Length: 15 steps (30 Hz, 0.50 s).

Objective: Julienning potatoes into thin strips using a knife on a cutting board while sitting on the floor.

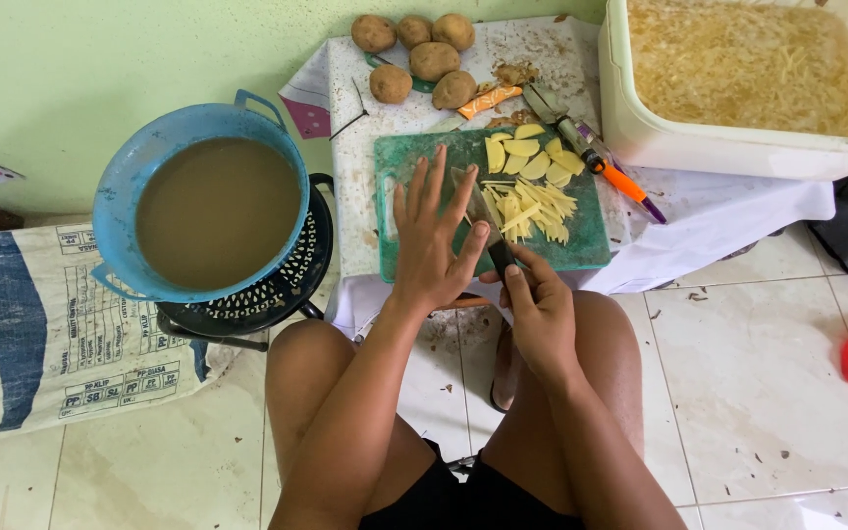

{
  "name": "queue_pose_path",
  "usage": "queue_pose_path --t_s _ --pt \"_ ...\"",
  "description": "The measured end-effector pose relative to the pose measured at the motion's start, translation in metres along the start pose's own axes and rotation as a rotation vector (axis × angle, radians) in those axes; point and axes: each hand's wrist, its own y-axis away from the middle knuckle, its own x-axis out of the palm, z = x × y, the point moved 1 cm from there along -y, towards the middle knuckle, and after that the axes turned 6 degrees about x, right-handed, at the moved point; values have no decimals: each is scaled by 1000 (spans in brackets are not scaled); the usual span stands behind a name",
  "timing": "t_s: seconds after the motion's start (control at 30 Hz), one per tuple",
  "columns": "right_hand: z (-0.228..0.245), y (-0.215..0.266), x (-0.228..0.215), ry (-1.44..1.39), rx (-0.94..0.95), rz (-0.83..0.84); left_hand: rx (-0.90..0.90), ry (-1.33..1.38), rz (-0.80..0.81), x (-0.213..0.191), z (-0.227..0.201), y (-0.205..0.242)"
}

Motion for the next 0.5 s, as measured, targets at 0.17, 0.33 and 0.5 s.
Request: queue_pose_path --t_s 0.17,0.33,0.5 --pt "-13 -9 -11 -482 298 99 -43 109 -136 -9 0 -1" --pt "-4 -10 -13 -681 488 155 -116 178 -146 -8 2 2" --pt "-11 -8 -9 -705 492 159 -258 435 -174 -6 -5 5"
